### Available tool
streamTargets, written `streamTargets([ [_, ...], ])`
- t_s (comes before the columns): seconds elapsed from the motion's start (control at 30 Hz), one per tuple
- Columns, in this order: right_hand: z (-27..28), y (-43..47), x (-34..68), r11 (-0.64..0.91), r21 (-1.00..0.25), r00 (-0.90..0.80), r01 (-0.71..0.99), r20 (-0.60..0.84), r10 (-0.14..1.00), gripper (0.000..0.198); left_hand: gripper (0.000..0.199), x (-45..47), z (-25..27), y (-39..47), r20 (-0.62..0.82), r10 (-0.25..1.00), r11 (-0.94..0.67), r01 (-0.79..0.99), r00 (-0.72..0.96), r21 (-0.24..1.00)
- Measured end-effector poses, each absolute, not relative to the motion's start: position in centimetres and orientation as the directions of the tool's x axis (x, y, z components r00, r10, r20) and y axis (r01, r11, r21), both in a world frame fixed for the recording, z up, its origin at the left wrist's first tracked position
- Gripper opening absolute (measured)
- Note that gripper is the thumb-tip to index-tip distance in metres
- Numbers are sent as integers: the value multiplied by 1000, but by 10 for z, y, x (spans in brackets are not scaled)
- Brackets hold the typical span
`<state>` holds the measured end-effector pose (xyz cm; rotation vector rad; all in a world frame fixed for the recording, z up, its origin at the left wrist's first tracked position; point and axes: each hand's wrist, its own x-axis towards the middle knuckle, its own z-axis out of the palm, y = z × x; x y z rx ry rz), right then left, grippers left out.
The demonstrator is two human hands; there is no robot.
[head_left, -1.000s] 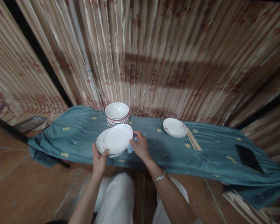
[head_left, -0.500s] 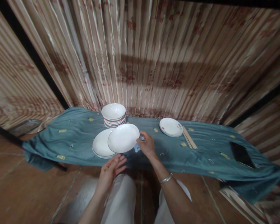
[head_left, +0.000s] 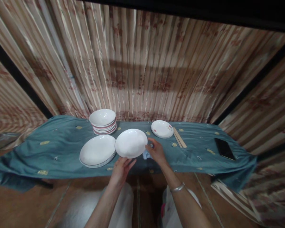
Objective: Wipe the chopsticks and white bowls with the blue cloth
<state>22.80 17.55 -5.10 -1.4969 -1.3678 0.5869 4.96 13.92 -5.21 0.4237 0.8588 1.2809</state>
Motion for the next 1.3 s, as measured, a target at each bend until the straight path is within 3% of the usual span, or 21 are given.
streamTargets([
  [0.17,-43,168,267,49,-795,389,605,349,852,44,25,70,-51,150,-326,944,282,-624,46,729],
  [0.33,-44,169,284,59,-805,453,590,392,801,48,24,94,-56,157,-347,934,329,-575,82,749],
  [0.53,-72,186,280,32,-759,296,650,292,910,50,26,111,-70,163,-394,902,425,-527,176,736],
  [0.7,-78,186,284,110,-597,171,794,393,903,35,31,102,-86,165,-359,909,417,-469,213,778],
  [0.8,-78,177,282,183,-531,33,827,372,928,31,33,99,-91,167,-351,907,420,-440,233,794],
  [0.93,-82,169,275,135,-400,-65,907,184,981,30,63,98,-95,169,-372,909,416,-414,186,809],
  [1.03,-87,173,271,43,-266,-30,963,52,998,30,89,97,-95,170,-365,910,414,-409,197,813],
  [1.17,-89,187,266,-45,-178,52,983,32,998,34,94,97,-91,168,-337,914,404,-420,227,813],
  [1.3,-89,202,261,-66,-186,79,980,63,995,39,95,98,-87,165,-321,917,394,-408,237,824],
])
